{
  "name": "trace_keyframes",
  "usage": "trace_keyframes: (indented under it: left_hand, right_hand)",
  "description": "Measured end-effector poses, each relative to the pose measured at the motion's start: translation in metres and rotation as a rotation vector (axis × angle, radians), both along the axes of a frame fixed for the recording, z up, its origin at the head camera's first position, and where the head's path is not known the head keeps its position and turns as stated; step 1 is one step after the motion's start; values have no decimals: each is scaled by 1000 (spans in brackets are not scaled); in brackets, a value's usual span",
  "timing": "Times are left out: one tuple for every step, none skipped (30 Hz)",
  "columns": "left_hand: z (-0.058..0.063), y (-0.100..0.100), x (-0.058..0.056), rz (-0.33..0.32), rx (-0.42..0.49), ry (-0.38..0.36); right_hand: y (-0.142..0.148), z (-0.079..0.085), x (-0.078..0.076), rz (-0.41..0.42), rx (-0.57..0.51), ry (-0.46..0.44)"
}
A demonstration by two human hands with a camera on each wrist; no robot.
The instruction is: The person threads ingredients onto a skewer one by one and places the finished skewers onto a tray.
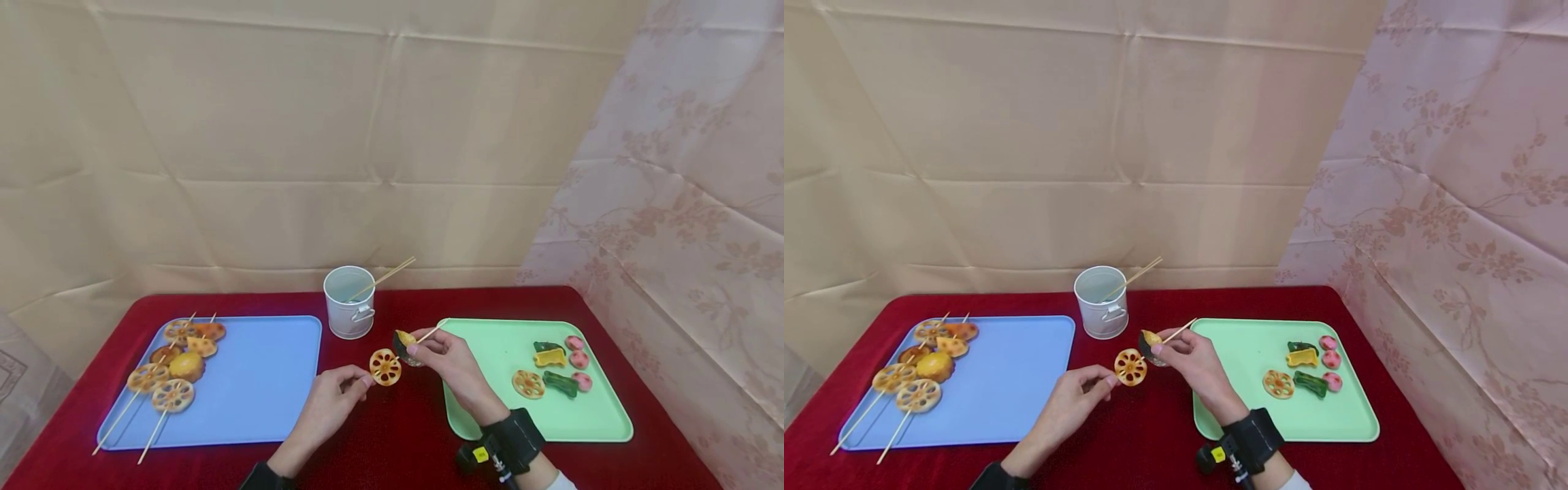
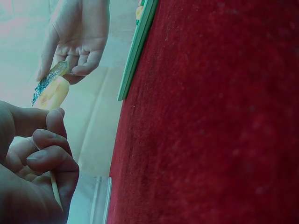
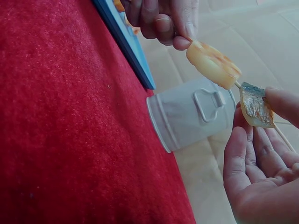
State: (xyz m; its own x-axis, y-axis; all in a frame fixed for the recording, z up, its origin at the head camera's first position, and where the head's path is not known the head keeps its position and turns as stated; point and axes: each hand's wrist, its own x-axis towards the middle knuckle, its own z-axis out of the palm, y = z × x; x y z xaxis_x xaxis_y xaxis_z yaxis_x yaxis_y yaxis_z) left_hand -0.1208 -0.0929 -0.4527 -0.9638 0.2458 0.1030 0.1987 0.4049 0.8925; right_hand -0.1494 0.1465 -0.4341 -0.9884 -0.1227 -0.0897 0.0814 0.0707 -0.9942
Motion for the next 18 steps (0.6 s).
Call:
trace_keyframes:
  left_hand:
    - [0,0,0,-1,-1,-3]
    - [0,0,0,0,-3,-6]
    - [0,0,0,-1,-4,-9]
    - [0,0,0,0,-7,-11]
    - [0,0,0,0,-8,-13]
    - [1,0,0,1,-10,-14]
    - [1,0,0,3,-13,-12]
    - [1,0,0,4,-14,-12]
    - [1,0,0,5,-13,-11]
    - [1,0,-1,4,-12,-10]
    - [1,0,-1,5,-12,-8]
    - [1,1,-1,4,-10,-4]
    - [1,1,-1,4,-8,-1]
    - [1,0,-1,4,-7,-1]
    - [0,0,-1,7,-8,0]
    - [0,0,-1,10,-5,1]
    - [0,-1,-1,15,-3,2]
    - [0,-1,0,21,-2,1]
  right_hand:
    - [0,0,0,5,-1,0]
    - [0,-1,0,9,0,-1]
    - [-1,-1,0,12,-2,-1]
    - [-1,-1,-1,17,-4,-2]
    - [-1,-1,-1,22,-4,-4]
    - [-2,-2,-1,27,-5,-5]
    - [-2,-2,-1,31,-4,-6]
    - [-2,-2,-1,33,-4,-5]
    - [-1,-2,-1,36,-3,-4]
    - [-1,-2,-2,37,-1,-3]
    - [0,-2,-2,35,2,0]
    - [1,-1,-2,31,3,4]
    - [3,-1,-2,26,7,10]
    - [4,0,-3,19,8,15]
    - [6,1,-3,13,9,20]
    - [8,2,-4,8,11,27]
    - [11,3,-5,4,14,34]
    - [13,4,-5,1,15,41]
